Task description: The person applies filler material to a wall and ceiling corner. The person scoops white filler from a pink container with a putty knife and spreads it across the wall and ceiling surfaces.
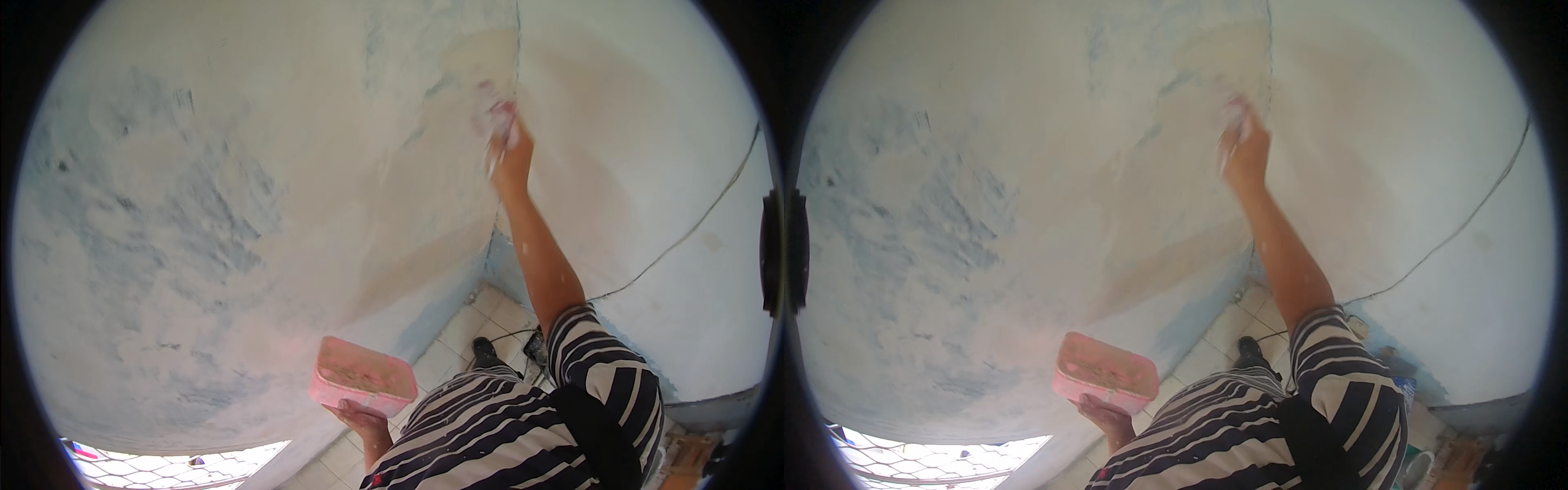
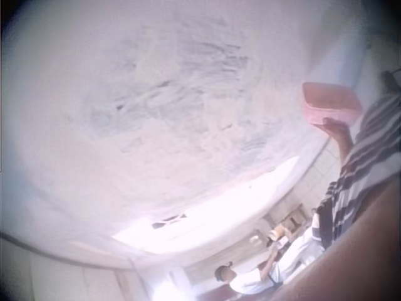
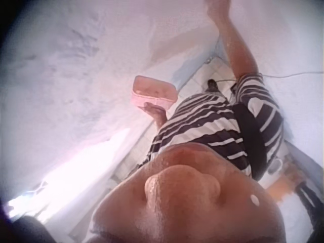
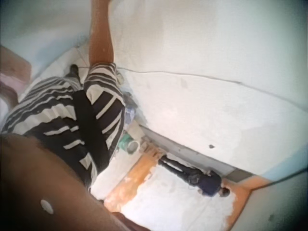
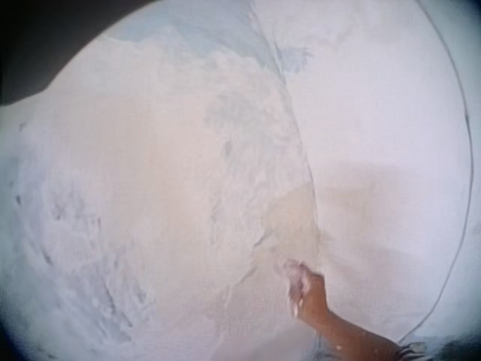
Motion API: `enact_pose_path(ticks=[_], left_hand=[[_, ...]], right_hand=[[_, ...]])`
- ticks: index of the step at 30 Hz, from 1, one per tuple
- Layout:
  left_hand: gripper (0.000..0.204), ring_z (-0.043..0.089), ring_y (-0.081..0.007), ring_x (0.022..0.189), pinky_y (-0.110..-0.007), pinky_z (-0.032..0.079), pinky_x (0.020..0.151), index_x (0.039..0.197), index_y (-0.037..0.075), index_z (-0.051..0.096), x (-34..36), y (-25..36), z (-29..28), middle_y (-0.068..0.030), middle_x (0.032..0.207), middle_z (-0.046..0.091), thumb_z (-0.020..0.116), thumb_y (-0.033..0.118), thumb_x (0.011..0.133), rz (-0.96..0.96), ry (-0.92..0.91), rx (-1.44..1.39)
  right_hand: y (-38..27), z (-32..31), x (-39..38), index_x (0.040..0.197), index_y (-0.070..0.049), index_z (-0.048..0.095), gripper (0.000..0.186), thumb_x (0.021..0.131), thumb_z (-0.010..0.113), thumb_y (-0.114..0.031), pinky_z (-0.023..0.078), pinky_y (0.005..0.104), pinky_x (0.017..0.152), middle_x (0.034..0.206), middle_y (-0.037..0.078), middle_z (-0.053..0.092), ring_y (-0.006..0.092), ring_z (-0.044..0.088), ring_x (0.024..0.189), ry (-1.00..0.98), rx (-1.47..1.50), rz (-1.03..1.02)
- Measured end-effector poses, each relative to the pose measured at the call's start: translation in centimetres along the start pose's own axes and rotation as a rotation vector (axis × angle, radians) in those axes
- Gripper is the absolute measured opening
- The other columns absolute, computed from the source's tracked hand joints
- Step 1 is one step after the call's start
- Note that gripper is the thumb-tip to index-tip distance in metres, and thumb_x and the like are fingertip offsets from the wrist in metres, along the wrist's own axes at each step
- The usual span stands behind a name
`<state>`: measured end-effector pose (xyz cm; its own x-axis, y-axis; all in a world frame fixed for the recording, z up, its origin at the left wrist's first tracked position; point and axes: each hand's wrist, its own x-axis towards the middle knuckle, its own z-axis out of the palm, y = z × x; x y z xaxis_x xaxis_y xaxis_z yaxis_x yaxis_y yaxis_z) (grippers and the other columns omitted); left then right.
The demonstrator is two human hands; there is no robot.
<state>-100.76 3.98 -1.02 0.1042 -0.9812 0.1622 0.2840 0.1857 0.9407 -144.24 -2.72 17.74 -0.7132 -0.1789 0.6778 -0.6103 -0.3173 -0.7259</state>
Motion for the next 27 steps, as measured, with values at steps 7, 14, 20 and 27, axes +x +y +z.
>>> enact_pose_path(ticks=[7, 14, 20, 27], left_hand=[[0.088, 0.034, -0.0290, 0.130, -0.044, 0.030, 0.107, 0.144, 0.007, 0.018, 0.0, 1.7, 1.5, -0.0151, 0.143, 0.030, 0.061, 0.054, 0.084, -0.010, -0.002, -0.125], [0.075, 0.035, -0.0302, 0.128, -0.045, 0.034, 0.105, 0.144, 0.003, 0.016, 0.0, 1.5, 1.1, -0.0176, 0.139, 0.031, 0.047, 0.048, 0.092, -0.001, -0.073, -0.037], [0.085, 0.030, -0.0302, 0.134, -0.043, 0.026, 0.110, 0.146, 0.006, 0.015, 0.2, -0.2, -0.6, -0.0156, 0.146, 0.027, 0.058, 0.050, 0.087, -0.105, 0.012, -0.184], [0.072, 0.028, -0.0297, 0.134, -0.044, 0.026, 0.111, 0.147, 0.011, 0.013, 0.2, -2.4, -2.5, -0.0132, 0.146, 0.024, 0.046, 0.043, 0.092, -0.081, 0.009, -0.105]], right_hand=[[-2.8, 4.9, -7.2, 0.089, -0.001, 0.060, 0.009, 0.080, 0.058, -0.003, 0.044, 0.0374, 0.056, 0.074, 0.017, 0.058, 0.0303, 0.057, 0.060, -0.409, -0.078, -0.440], [1.9, -0.4, 3.9, 0.103, 0.000, 0.062, 0.021, 0.088, 0.047, -0.001, 0.041, 0.0306, 0.047, 0.062, 0.008, 0.059, 0.0242, 0.052, 0.046, 0.092, -0.165, -0.241], [-1.1, 8.4, -11.1, 0.109, -0.004, 0.064, 0.036, 0.074, 0.058, 0.000, 0.049, 0.0359, 0.065, 0.093, 0.014, 0.066, 0.0260, 0.059, 0.063, -0.252, -0.201, -0.491], [3.3, 1.8, 2.8, 0.095, 0.003, 0.059, 0.014, 0.088, 0.050, -0.004, 0.042, 0.0337, 0.052, 0.067, 0.011, 0.061, 0.0234, 0.055, 0.053, 0.363, -0.212, -0.269]])
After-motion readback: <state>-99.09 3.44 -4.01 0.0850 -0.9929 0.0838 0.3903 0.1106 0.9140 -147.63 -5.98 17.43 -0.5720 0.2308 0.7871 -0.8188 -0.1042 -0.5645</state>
